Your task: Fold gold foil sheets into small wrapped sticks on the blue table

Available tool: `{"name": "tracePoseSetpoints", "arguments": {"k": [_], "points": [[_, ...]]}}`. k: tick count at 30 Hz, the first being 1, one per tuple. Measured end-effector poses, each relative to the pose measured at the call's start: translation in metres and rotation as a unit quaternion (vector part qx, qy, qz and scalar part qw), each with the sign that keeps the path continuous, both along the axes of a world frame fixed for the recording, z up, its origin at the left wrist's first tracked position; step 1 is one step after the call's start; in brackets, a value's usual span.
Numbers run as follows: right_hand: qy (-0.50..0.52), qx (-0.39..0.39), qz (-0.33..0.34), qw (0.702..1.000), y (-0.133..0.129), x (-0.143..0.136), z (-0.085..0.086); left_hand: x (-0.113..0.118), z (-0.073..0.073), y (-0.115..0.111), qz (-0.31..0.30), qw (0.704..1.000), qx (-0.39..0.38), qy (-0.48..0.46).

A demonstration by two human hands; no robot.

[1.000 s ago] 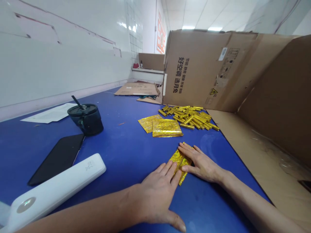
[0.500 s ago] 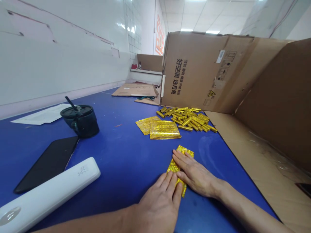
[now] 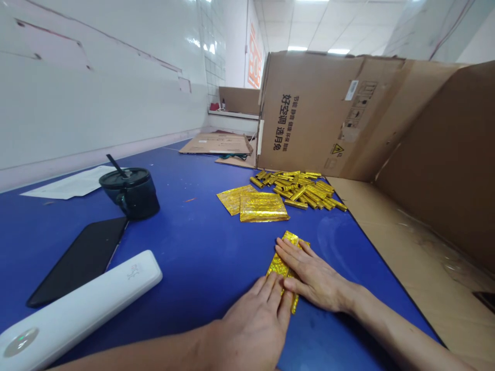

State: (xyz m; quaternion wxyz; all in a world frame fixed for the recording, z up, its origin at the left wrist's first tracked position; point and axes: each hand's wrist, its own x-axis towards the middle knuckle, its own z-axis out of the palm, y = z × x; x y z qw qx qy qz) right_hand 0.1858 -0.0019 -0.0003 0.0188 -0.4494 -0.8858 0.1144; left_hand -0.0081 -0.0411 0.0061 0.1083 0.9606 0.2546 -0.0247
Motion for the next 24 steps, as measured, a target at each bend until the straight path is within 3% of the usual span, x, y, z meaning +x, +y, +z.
{"name": "tracePoseSetpoints", "arguments": {"k": [6, 11, 17, 24], "points": [[-0.005, 0.013, -0.048, 0.999, 0.022, 0.011, -0.006, 0.001, 0.002, -0.001, 0.006, 1.000, -0.008, 0.028], [0.095, 0.018, -0.136, 0.986, 0.043, 0.024, -0.013, 0.002, 0.001, -0.001, -0.002, 1.000, -0.001, 0.031], [0.141, 0.033, -0.256, 0.956, 0.053, 0.053, -0.002, 0.004, 0.002, -0.001, 0.009, 0.999, -0.006, 0.038], [0.138, -0.040, -0.283, 0.948, 0.052, 0.050, 0.003, 0.004, 0.006, -0.002, 0.018, 0.999, -0.017, 0.044]]}}
